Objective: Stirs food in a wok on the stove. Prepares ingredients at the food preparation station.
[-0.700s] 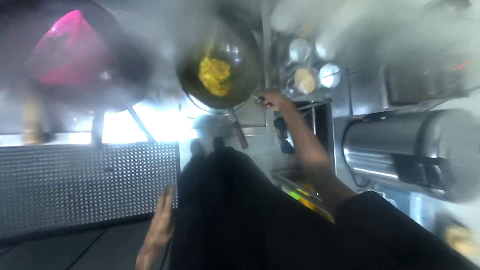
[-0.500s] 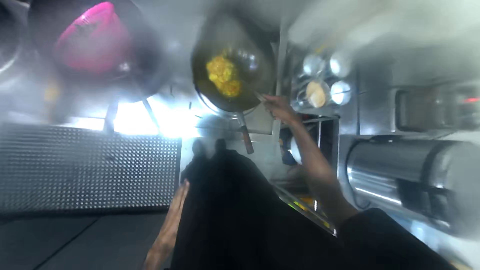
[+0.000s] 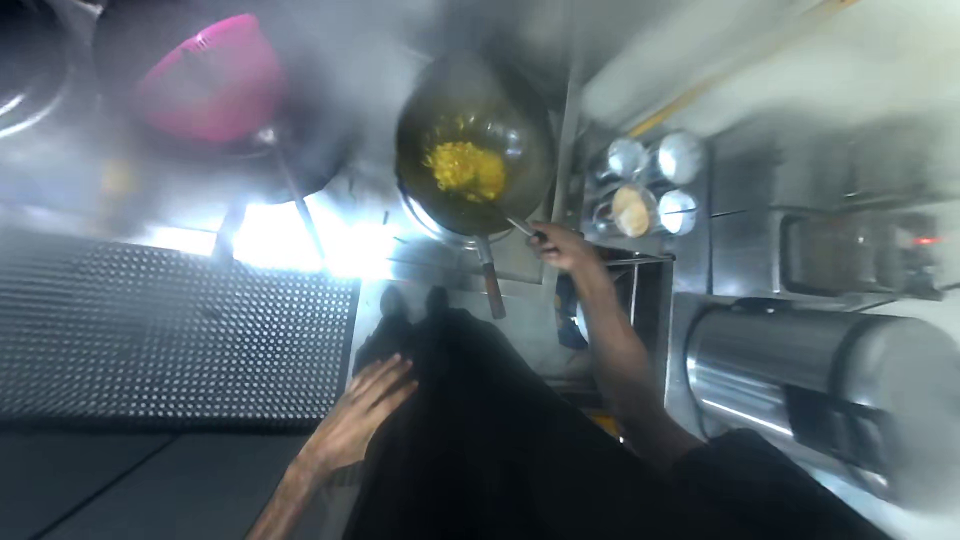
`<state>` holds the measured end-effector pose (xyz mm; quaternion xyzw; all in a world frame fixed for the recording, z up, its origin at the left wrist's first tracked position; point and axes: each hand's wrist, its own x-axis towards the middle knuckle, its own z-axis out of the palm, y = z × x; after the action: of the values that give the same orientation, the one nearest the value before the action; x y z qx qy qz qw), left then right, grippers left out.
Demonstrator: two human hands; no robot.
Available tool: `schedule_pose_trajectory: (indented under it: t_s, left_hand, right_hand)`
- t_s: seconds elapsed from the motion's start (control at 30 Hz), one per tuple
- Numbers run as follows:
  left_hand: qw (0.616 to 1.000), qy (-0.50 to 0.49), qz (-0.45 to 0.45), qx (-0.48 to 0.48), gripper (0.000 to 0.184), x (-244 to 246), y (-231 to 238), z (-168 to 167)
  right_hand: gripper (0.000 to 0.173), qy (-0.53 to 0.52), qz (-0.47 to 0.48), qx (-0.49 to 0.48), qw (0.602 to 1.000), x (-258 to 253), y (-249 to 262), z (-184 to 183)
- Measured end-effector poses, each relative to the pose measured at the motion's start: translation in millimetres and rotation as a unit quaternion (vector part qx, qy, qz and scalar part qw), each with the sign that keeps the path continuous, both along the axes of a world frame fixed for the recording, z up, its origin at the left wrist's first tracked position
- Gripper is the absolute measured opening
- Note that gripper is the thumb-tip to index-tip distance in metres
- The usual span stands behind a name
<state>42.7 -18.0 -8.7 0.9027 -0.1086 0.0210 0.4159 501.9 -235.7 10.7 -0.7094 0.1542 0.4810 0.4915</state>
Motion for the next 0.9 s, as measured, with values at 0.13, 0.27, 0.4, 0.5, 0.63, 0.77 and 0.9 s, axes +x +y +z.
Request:
schedule_pose_trajectory:
  t_s: [0.13, 0.27, 0.4, 0.5, 0.63, 0.77, 0.9]
  left_hand:
    - [1.000, -0.004, -0.003, 0.002, 0.050, 0, 0, 0]
    - [1.000, -0.003, 0.012, -0.005, 0.047, -4, 0, -3]
    - [1.000, -0.008, 0.012, -0.018, 0.047, -4, 1, -4]
    - [1.000, -0.015, -0.005, -0.019, 0.046, 0, 3, -7]
    - [0.999, -0.020, -0.022, -0.017, 0.047, 3, 7, -6]
    - [0.999, -0.010, -0.030, -0.043, 0.048, 10, 4, -1]
    - [0.999, -0.014, -0.025, -0.029, 0.074, -2, 10, 0]
  right_hand:
    - [0.034, -0.108, 0.034, 0.027, 0.993, -20, 22, -10]
    - [0.046, -0.278, 0.186, -0.067, 0.940, -14, 7, 25]
    - [0.045, -0.392, 0.283, -0.187, 0.855, -14, 10, 60]
    - [0.042, -0.413, 0.345, -0.255, 0.803, -24, 37, 48]
    - [0.038, -0.407, 0.392, -0.279, 0.776, -22, 61, 48]
    - [0.035, -0.414, 0.406, -0.296, 0.759, -30, 51, 89]
    - [0.035, -0.458, 0.478, -0.176, 0.729, -36, 46, 60]
